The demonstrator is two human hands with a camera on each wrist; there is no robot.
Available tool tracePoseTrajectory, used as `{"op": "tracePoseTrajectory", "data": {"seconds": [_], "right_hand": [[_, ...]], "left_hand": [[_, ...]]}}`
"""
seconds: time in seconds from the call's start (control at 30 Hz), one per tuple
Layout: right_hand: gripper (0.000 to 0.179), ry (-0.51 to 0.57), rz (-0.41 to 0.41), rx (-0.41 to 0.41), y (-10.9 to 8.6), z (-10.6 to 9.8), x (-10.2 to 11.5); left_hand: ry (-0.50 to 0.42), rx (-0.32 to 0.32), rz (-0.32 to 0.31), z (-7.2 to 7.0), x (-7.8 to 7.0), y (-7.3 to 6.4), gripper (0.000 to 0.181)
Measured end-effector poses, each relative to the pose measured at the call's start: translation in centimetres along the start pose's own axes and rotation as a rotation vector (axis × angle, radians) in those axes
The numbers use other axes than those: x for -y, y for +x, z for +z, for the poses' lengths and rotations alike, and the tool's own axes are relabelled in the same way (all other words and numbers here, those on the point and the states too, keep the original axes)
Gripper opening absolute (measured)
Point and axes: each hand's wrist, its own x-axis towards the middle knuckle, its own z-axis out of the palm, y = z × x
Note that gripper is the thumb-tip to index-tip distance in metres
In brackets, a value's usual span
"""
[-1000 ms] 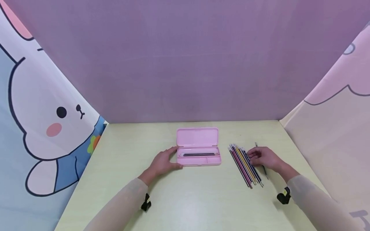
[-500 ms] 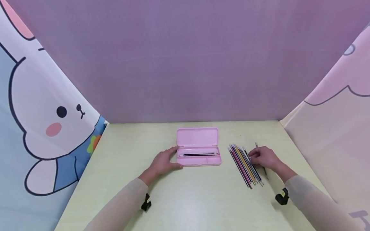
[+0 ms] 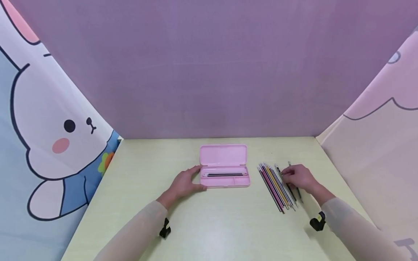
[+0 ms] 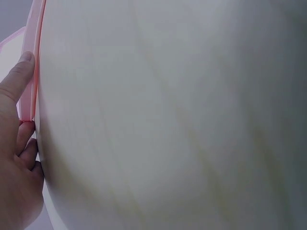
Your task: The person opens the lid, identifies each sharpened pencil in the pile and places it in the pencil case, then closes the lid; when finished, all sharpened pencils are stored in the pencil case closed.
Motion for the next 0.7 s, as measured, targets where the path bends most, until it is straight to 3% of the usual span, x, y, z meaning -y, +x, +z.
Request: {"op": "tracePoseTrajectory", "data": {"seconds": [0.37, 0.7], "right_hand": [[0.039, 0.068, -0.131, 0.016, 1.4, -1.6, 3.5], [0.032, 0.004, -0.226, 0.07, 4.2, -0.3, 9.0]], "left_hand": [[-0.003, 0.003, -0.002, -0.2, -0.1, -0.1, 0.098], [0.0, -0.001, -0.003, -0.1, -0.1, 0.0, 0.098]]}}
